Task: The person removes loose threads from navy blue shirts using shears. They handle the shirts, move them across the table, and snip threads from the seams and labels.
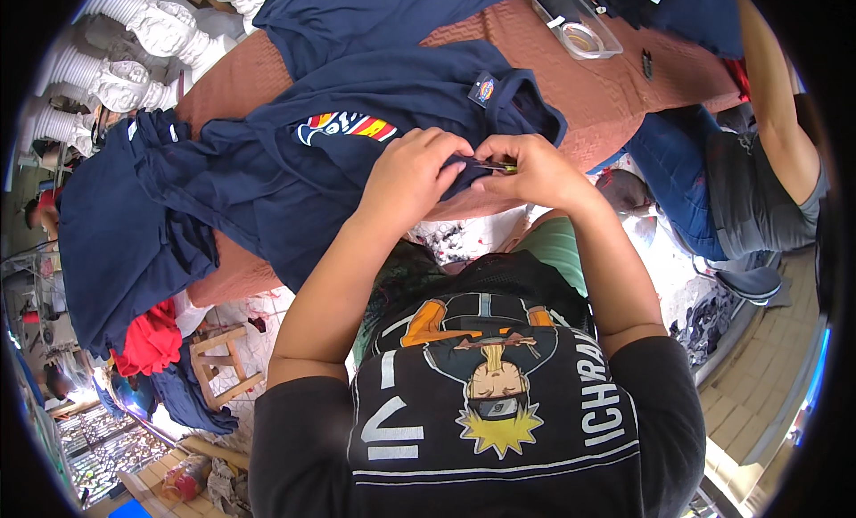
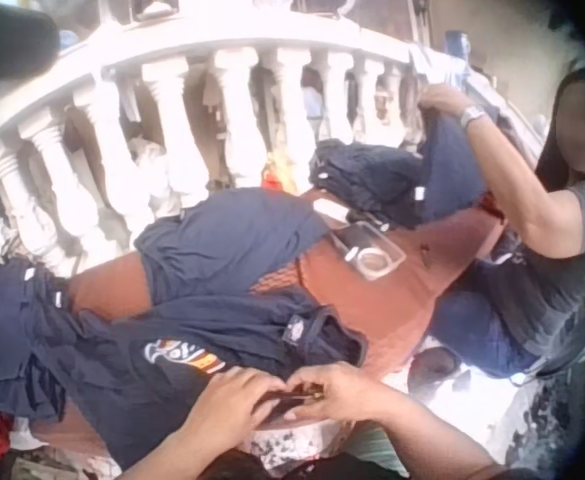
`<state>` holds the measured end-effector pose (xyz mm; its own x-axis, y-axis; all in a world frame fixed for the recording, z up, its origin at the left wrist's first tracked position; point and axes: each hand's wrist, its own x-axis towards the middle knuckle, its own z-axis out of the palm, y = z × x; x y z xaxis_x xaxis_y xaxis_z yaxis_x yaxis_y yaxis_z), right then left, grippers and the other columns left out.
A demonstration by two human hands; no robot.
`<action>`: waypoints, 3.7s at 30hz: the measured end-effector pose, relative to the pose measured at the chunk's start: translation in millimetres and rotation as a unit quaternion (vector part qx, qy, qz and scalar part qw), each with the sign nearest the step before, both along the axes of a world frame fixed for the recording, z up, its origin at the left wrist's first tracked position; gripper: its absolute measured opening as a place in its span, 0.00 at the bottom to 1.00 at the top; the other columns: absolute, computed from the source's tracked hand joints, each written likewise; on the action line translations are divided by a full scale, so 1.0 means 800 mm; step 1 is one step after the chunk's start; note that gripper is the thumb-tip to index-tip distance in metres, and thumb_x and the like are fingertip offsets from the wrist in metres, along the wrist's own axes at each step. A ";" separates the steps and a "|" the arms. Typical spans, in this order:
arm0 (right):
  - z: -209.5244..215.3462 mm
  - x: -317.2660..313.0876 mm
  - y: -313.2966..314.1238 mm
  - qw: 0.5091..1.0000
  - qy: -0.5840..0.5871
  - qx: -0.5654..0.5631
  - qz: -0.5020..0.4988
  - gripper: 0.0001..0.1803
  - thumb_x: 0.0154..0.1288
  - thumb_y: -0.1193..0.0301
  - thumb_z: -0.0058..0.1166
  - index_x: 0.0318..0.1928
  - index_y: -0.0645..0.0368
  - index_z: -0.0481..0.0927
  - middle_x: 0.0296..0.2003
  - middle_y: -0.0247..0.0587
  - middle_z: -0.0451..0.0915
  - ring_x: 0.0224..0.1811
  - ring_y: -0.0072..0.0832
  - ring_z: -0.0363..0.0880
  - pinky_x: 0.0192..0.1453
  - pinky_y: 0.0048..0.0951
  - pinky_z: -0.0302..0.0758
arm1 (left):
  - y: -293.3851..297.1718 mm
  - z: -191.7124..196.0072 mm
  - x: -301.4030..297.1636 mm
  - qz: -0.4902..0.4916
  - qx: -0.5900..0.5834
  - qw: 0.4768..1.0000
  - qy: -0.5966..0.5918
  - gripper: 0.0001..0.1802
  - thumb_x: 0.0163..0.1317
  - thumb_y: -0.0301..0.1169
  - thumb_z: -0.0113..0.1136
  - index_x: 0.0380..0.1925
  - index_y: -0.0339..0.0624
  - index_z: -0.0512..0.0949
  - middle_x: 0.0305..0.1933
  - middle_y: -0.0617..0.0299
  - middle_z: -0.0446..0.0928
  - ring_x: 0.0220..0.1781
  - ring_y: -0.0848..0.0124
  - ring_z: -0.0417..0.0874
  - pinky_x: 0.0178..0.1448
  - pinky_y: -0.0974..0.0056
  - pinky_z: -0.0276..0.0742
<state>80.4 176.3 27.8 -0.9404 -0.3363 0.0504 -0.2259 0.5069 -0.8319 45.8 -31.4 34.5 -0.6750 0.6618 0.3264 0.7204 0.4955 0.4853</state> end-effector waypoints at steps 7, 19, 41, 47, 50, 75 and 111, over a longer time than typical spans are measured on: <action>0.005 -0.013 0.000 0.988 -0.077 -0.133 -0.022 0.09 0.64 0.70 0.60 0.35 0.64 0.81 0.21 0.29 0.74 0.26 0.14 0.66 0.32 0.22 0.66 | -0.008 0.014 -0.006 0.073 0.105 0.976 -0.173 0.10 0.66 0.34 0.58 0.41 0.40 0.80 0.35 0.57 0.82 0.36 0.68 0.83 0.42 0.67 0.76; 0.001 -0.015 -0.002 0.990 -0.042 -0.135 -0.007 0.09 0.67 0.69 0.57 0.35 0.64 0.81 0.21 0.28 0.72 0.28 0.13 0.65 0.34 0.22 0.66 | -0.017 0.035 -0.006 0.004 0.098 0.982 -0.159 0.18 0.56 0.28 0.67 0.48 0.43 0.81 0.41 0.60 0.82 0.39 0.74 0.81 0.45 0.69 0.76; 0.022 -0.008 -0.034 0.949 0.268 -0.097 -0.139 0.11 0.55 0.85 0.61 0.39 0.62 0.82 0.34 0.37 0.84 0.32 0.17 0.81 0.37 0.20 0.75 | -0.073 0.113 0.004 -0.058 0.366 0.928 -0.035 0.13 0.68 0.35 0.56 0.35 0.34 0.82 0.40 0.57 0.82 0.36 0.74 0.81 0.38 0.72 0.73; 0.024 -0.008 -0.035 0.951 0.270 -0.087 -0.121 0.17 0.46 0.88 0.58 0.40 0.61 0.82 0.36 0.42 0.84 0.37 0.33 0.85 0.40 0.28 0.80 | -0.021 0.093 0.010 0.106 0.127 0.986 -0.010 0.17 0.56 0.31 0.68 0.46 0.41 0.82 0.53 0.61 0.77 0.33 0.78 0.77 0.38 0.70 0.75; 0.026 -0.005 -0.031 0.953 0.274 -0.060 -0.117 0.18 0.46 0.87 0.59 0.40 0.60 0.82 0.36 0.41 0.84 0.36 0.33 0.85 0.39 0.28 0.80 | -0.010 0.084 0.008 0.136 0.062 0.989 0.003 0.16 0.55 0.31 0.68 0.44 0.39 0.82 0.55 0.61 0.75 0.31 0.77 0.77 0.37 0.70 0.75; 0.000 -0.016 -0.035 0.942 0.120 -0.268 -0.165 0.11 0.61 0.84 0.59 0.44 0.63 0.79 0.42 0.32 0.82 0.45 0.15 0.78 0.51 0.18 0.73 | -0.040 0.078 0.005 -0.113 0.385 0.902 -0.158 0.14 0.59 0.36 0.61 0.20 0.38 0.77 0.42 0.51 0.76 0.42 0.68 0.75 0.48 0.65 0.70; 0.003 -0.014 -0.028 0.961 0.028 -0.221 -0.164 0.08 0.62 0.70 0.63 0.35 0.62 0.82 0.26 0.29 0.81 0.26 0.14 0.74 0.33 0.19 0.72 | -0.005 0.035 0.000 0.130 0.177 0.936 -0.276 0.15 0.62 0.30 0.62 0.47 0.35 0.80 0.37 0.65 0.82 0.31 0.80 0.79 0.37 0.74 0.75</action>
